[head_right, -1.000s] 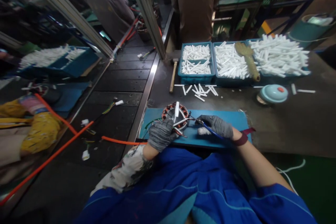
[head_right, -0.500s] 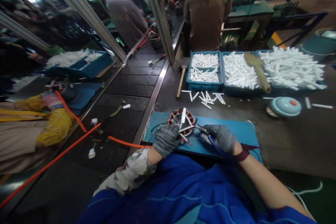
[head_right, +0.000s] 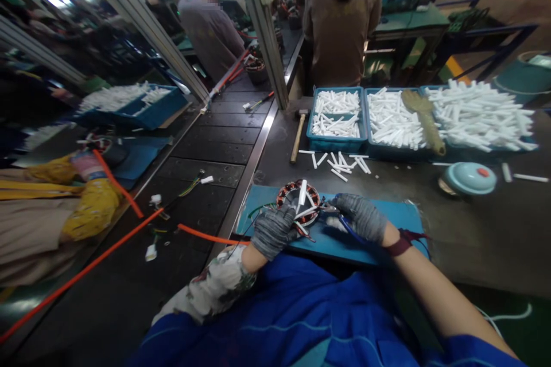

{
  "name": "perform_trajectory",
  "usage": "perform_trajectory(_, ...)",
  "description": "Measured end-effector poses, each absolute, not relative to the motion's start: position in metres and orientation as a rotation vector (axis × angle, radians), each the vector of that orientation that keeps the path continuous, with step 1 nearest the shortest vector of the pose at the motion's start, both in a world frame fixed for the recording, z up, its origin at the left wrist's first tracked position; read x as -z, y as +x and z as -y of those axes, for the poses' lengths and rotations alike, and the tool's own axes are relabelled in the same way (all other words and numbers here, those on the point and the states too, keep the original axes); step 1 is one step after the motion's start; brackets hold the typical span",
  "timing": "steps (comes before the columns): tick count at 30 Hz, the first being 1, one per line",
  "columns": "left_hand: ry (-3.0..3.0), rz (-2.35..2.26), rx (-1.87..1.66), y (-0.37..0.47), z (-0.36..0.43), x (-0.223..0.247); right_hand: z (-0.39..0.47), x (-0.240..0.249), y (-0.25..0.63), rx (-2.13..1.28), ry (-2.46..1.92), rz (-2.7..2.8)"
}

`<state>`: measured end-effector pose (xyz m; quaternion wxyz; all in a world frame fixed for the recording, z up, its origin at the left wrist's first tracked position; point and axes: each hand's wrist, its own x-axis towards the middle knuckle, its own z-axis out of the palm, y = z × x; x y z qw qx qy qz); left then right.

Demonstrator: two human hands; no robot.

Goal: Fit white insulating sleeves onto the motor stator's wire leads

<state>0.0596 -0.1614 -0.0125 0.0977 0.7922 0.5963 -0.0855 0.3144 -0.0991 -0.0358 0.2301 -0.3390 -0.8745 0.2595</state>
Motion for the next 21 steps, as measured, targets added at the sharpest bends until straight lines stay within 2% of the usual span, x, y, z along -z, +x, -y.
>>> perform_trajectory(5, 2.383, -1.769, 0.248, 0.060, 0.162, 0.014, 0.096, 0.031, 0.316, -0.858, -0.833, 2.457)
perform_trajectory(11, 2.442, -1.815, 0.086, 0.059, 0.167, 0.013, 0.108, 0.044, 0.321, -0.562, -0.938, 2.516)
perform_trajectory(16, 2.475, -1.793, 0.019, 0.060, 0.168, 0.015, 0.110, 0.051, 0.329, -0.463, -1.037, 2.488)
perform_trajectory(21, 2.424, -1.784, 0.030, 0.055, 0.167, 0.009, 0.103, 0.044, 0.350, -0.313, -1.413, 2.416)
